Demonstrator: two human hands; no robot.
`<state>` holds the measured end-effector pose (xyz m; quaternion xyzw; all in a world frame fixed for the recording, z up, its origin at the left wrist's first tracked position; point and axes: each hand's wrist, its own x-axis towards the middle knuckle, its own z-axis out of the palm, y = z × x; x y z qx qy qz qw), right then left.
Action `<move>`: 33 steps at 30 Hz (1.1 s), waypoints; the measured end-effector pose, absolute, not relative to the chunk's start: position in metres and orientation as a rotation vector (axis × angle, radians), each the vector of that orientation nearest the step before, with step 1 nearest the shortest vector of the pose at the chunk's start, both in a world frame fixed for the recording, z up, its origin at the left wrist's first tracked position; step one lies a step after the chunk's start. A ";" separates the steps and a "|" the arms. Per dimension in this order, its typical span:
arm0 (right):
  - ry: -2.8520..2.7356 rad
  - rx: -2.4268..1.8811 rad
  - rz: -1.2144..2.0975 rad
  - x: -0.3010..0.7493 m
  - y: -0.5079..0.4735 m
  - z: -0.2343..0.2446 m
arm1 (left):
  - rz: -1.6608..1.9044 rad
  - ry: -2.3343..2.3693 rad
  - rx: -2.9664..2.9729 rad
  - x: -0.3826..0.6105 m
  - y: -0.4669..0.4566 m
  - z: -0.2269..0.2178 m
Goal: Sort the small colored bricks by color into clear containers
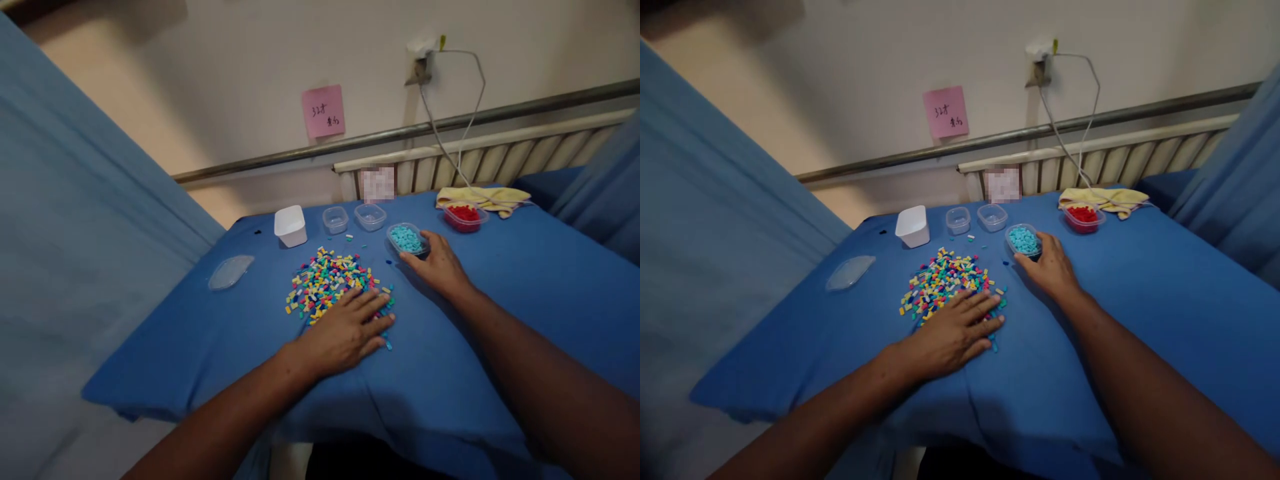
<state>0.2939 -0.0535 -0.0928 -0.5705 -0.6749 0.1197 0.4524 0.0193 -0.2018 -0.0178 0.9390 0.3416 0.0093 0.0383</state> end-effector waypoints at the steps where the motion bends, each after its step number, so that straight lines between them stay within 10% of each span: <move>1: -1.664 -1.422 0.294 0.293 -0.053 -0.093 | 0.024 1.119 2.884 0.015 -0.193 -0.017; 18: -1.426 -1.627 0.282 0.321 -0.016 -0.101 | 1.056 1.808 2.010 -0.112 -0.103 -0.037; 33: -1.390 -1.598 0.229 0.350 0.029 -0.102 | 1.045 1.692 2.050 -0.109 -0.105 -0.046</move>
